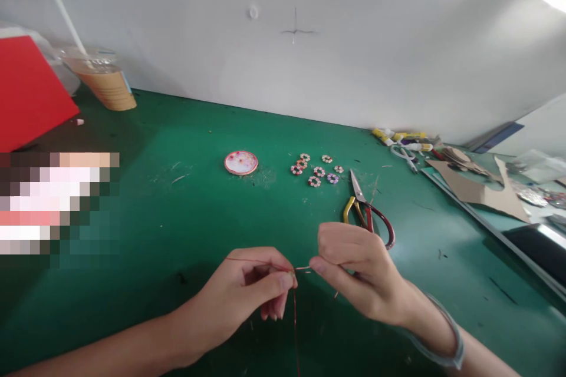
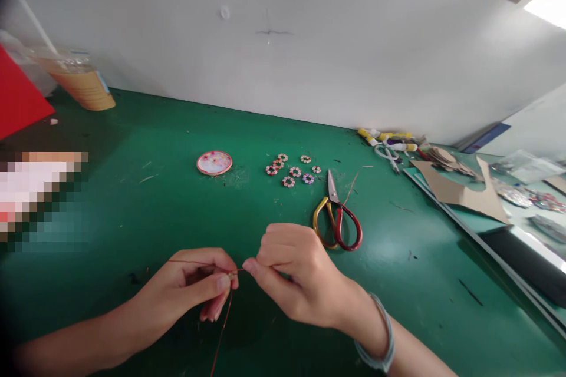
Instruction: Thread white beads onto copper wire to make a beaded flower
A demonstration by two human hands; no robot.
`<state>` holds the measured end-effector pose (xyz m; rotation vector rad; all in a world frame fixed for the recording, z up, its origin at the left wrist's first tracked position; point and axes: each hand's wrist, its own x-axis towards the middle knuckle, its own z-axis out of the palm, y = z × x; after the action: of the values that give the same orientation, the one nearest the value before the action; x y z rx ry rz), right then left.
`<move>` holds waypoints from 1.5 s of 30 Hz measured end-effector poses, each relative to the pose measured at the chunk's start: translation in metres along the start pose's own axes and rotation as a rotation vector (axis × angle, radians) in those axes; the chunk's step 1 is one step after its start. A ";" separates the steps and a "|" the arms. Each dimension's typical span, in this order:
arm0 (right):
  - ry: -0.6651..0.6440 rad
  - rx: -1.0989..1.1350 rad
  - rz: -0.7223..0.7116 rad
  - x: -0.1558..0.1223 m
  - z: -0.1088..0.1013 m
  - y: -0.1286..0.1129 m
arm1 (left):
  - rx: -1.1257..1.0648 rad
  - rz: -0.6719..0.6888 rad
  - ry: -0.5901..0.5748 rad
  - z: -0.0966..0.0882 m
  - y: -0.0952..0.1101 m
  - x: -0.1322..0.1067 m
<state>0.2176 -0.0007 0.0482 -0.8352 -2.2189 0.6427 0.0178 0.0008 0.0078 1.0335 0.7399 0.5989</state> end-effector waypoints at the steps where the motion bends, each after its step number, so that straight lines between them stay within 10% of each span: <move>1: -0.022 0.019 0.024 0.001 -0.001 -0.001 | 0.001 -0.002 -0.005 0.000 0.000 0.000; 23: 0.102 -0.122 -0.172 -0.010 0.008 0.005 | -0.046 -0.001 0.056 0.000 -0.003 0.000; 37: 0.197 -0.013 0.189 -0.041 -0.012 0.003 | 0.017 0.035 0.165 0.000 0.000 0.002; 45: 0.194 -0.200 0.082 -0.041 0.036 -0.020 | 0.028 0.040 0.149 0.004 0.002 0.001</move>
<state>0.2071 -0.0512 0.0204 -1.0479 -2.1031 0.3633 0.0210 0.0004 0.0108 1.0393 0.8610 0.7076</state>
